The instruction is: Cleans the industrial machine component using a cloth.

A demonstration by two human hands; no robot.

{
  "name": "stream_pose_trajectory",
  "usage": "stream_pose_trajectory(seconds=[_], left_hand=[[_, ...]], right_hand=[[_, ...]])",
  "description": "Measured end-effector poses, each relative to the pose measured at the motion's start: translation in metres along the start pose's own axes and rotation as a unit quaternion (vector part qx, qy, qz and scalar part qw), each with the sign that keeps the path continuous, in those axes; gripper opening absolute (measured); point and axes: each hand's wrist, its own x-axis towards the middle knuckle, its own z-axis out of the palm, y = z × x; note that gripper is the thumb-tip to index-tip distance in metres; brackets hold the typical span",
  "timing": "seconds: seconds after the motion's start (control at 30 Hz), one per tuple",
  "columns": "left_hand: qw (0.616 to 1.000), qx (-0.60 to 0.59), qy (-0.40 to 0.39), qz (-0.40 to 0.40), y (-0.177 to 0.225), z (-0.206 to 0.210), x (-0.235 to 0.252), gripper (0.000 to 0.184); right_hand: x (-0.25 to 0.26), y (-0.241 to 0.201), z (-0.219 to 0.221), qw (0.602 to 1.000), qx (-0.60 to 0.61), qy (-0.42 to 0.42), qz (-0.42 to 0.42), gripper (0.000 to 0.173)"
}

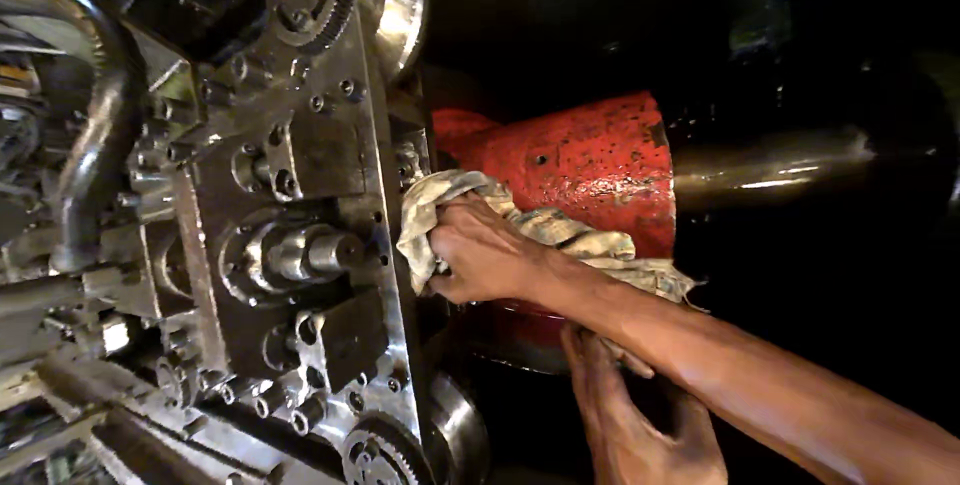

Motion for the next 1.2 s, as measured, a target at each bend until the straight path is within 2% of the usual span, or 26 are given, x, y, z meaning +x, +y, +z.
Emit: stream_pose_trajectory(seconds=[0.07, 0.13, 0.3, 0.43, 0.47, 0.5, 0.53, 0.57, 0.6, 0.63, 0.67, 0.73, 0.93, 1.07, 1.13, 1.17, 1.2], left_hand=[[1.0, -0.009, -0.008, -0.008, 0.0, -0.002, -0.002, 0.03], [1.0, -0.015, -0.011, -0.018, -0.003, -0.005, -0.004, 0.027], [0.997, -0.027, -0.007, -0.067, -0.013, -0.026, 0.001, 0.025], [0.996, -0.007, -0.048, -0.073, -0.009, -0.046, 0.002, 0.02], [0.996, 0.0, -0.054, -0.073, -0.007, -0.047, 0.002, 0.021], [0.995, 0.003, -0.06, -0.074, -0.005, -0.047, 0.002, 0.021], [0.995, 0.005, -0.064, -0.075, -0.003, -0.047, 0.003, 0.022], [0.995, 0.009, -0.069, -0.075, -0.002, -0.047, 0.005, 0.023], [0.995, 0.014, -0.075, -0.07, -0.001, -0.048, 0.008, 0.024], [0.995, 0.019, -0.078, -0.064, -0.002, -0.048, 0.01, 0.025], [0.994, 0.023, -0.083, -0.062, -0.002, -0.049, 0.012, 0.026], [0.993, 0.03, -0.1, -0.061, -0.001, -0.051, 0.012, 0.028], [0.985, -0.004, -0.157, -0.074, -0.002, -0.049, 0.011, 0.035], [0.987, -0.026, -0.143, -0.073, -0.006, -0.05, 0.008, 0.031], [0.988, -0.025, -0.138, -0.071, -0.007, -0.054, 0.004, 0.031], [0.987, -0.024, -0.137, -0.076, -0.006, -0.058, 0.001, 0.032], [0.987, -0.027, -0.138, -0.079, -0.006, -0.062, 0.0, 0.032]], right_hand=[[-0.004, -0.004, -0.004, 0.999, 0.011, -0.042, 0.024, 0.031], [-0.006, -0.004, -0.001, 0.998, 0.022, -0.047, 0.023, 0.038], [0.002, 0.001, 0.019, 0.997, 0.036, 0.072, -0.003, 0.039], [0.01, 0.002, 0.032, 0.991, 0.008, 0.131, -0.013, 0.037], [0.008, -0.002, 0.023, 0.992, 0.016, 0.125, -0.014, 0.033], [0.002, -0.011, 0.0, 0.997, 0.022, 0.075, 0.002, 0.027], [-0.004, -0.028, -0.037, 0.998, 0.023, -0.031, 0.042, 0.023], [-0.005, -0.033, -0.053, 0.995, 0.021, -0.083, 0.053, 0.022], [-0.003, -0.024, -0.04, 0.999, 0.029, -0.039, 0.021, 0.022], [0.005, -0.003, -0.002, 0.995, 0.041, 0.075, -0.042, 0.025], [0.013, 0.008, 0.021, 0.989, 0.049, 0.125, -0.069, 0.029], [0.018, 0.011, 0.032, 0.988, 0.052, 0.13, -0.07, 0.032], [0.007, 0.009, 0.022, 0.989, 0.05, 0.126, -0.059, 0.027], [0.002, 0.008, 0.024, 0.988, 0.039, 0.135, -0.058, 0.025], [-0.006, -0.007, -0.001, 0.996, 0.014, 0.087, -0.021, 0.021], [-0.011, -0.028, -0.033, 0.999, 0.014, -0.006, 0.035, 0.016], [-0.012, -0.042, -0.052, 0.996, 0.011, -0.056, 0.074, 0.013]])
